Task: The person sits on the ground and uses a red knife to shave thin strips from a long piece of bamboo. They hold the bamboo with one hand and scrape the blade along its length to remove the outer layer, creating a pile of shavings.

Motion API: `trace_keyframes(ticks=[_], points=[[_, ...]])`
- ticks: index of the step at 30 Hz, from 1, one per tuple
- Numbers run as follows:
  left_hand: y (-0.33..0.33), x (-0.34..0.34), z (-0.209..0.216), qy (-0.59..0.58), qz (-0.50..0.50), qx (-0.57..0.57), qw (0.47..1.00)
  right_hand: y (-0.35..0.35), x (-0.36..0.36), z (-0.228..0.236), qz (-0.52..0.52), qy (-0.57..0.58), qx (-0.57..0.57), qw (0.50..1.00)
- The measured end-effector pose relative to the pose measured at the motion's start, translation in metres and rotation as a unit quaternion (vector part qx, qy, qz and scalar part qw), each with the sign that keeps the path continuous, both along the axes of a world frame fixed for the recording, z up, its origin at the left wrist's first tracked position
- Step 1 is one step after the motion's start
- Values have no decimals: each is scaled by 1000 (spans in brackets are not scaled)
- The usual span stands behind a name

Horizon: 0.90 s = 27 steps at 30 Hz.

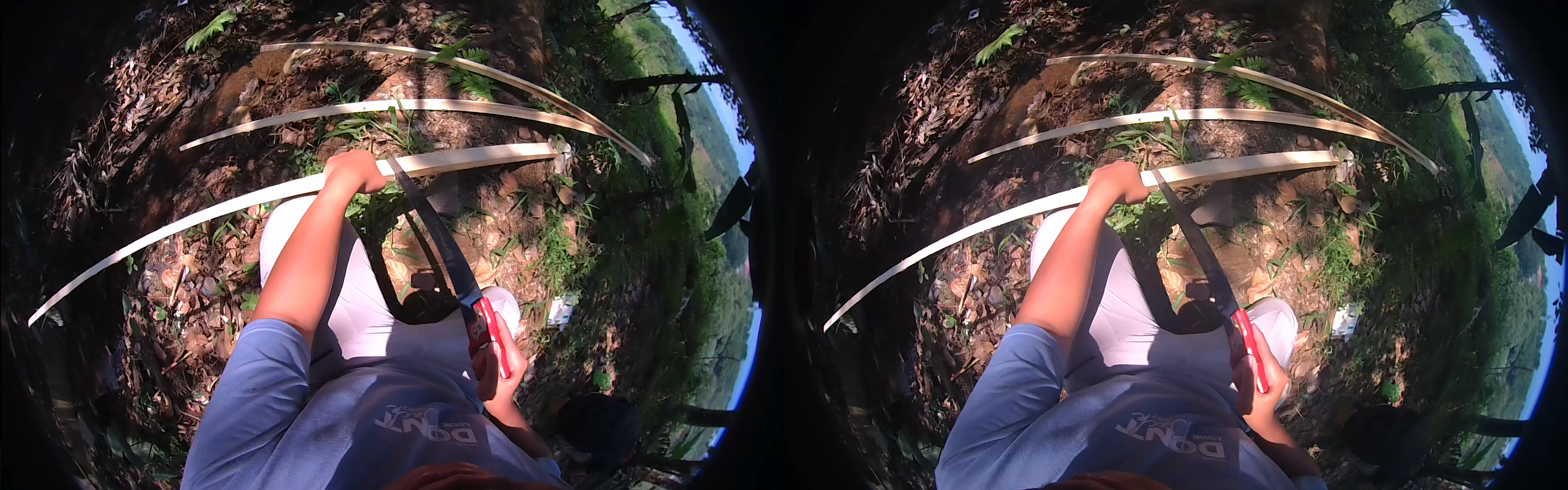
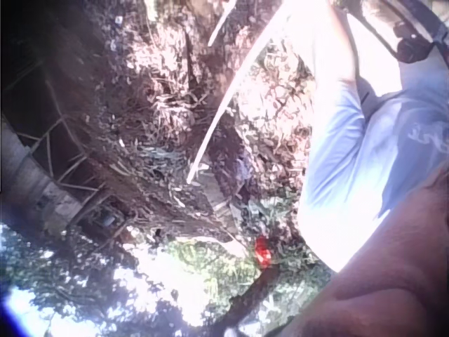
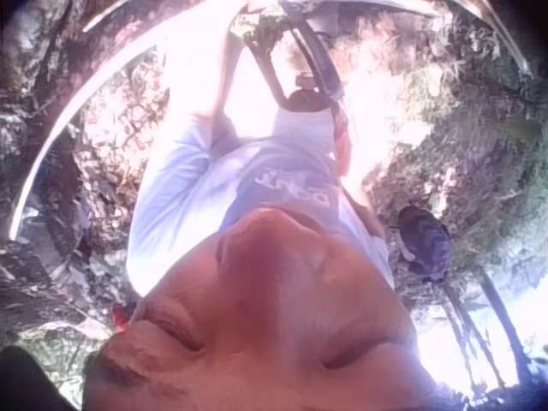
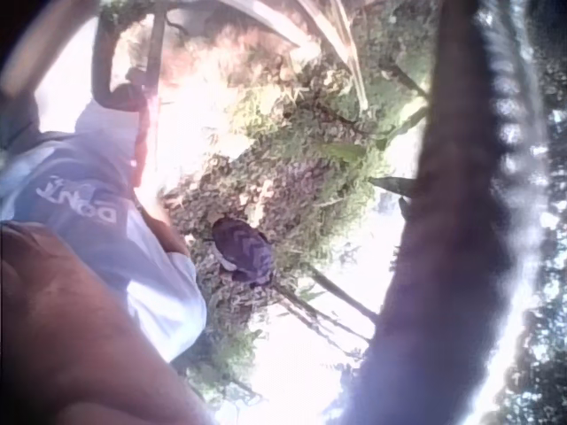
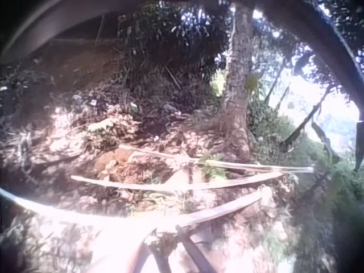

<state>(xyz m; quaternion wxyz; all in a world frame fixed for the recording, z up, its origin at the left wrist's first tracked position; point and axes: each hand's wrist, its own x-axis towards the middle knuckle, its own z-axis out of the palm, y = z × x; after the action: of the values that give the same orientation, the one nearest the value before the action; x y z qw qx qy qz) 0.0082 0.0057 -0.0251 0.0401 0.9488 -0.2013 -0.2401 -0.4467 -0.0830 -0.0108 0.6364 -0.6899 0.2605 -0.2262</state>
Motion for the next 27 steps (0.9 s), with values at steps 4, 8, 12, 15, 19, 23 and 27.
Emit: trace_keyframes(ticks=[4,8,12,15,19,23,27], points=[[1,7,0,9,-12,6,1000,-38,15,-4,-10,-18,86,996],[-1,3,5,13,-31,24,999,-32,-6,-11,97,-34,68,992],[-3,0,7,-1,-30,26,999,-13,-14,-26,81,-35,0,996],[-9,-11,14,-9,-25,16,1000,-9,-19,-41,53,-63,50,995],[-11,-13,18,8,-30,26,999,-12,3,-38,88,-36,14,995],[-10,-34,21,-25,-28,0,999,-21,86,-61,68,-54,27,996],[-15,-47,28,-24,-32,20,999,-30,205,-68,65,-107,12,992]])
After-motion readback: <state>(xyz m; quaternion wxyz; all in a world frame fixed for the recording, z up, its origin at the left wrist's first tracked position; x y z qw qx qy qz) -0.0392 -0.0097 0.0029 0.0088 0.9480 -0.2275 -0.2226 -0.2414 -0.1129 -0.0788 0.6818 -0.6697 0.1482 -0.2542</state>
